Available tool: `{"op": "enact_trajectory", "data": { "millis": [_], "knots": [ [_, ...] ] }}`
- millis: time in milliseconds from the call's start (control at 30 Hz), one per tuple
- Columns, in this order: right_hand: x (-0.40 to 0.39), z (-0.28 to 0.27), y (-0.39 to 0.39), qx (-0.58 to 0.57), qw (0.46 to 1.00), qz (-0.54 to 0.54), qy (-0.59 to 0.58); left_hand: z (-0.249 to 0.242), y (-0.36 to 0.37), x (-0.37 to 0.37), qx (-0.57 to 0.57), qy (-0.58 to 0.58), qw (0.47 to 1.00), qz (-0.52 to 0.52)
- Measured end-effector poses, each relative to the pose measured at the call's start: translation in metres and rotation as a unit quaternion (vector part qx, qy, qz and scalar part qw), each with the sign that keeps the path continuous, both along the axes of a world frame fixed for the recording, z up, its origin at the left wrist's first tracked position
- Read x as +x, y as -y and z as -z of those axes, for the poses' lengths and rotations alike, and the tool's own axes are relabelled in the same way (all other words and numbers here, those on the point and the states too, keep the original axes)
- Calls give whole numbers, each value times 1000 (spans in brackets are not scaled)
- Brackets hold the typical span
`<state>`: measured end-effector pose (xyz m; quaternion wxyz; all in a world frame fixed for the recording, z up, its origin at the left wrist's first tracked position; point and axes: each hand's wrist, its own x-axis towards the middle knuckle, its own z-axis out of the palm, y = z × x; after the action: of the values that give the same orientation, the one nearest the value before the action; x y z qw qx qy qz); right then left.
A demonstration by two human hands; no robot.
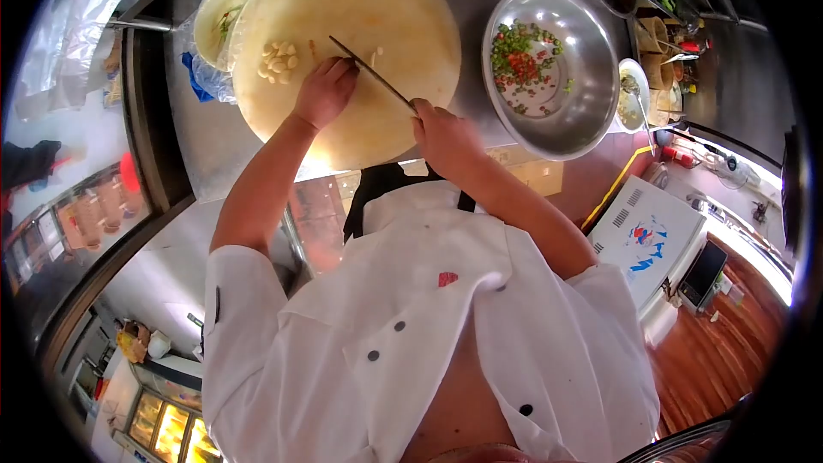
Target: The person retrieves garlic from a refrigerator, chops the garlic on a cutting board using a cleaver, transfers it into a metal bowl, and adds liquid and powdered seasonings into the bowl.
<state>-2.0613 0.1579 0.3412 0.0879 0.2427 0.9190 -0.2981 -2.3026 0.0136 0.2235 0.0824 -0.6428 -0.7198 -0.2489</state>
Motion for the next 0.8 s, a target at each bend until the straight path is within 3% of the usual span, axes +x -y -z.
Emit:
{"op": "enact_trajectory", "data": {
  "millis": [400, 500, 800],
  "knots": [
    [-6, -11, 0, -1, 1000, 3, 17, -1, -1, 2, 6, 16, 1000, 10],
    [-21, -1, 1, -7, 997, 6, 72, 2, 0, 1, -1, 21, 1000, 12],
    [-31, 9, 1, -32, 999, 5, 43, 6, 3, 2, 2, 35, 999, 16]
  ]
}}
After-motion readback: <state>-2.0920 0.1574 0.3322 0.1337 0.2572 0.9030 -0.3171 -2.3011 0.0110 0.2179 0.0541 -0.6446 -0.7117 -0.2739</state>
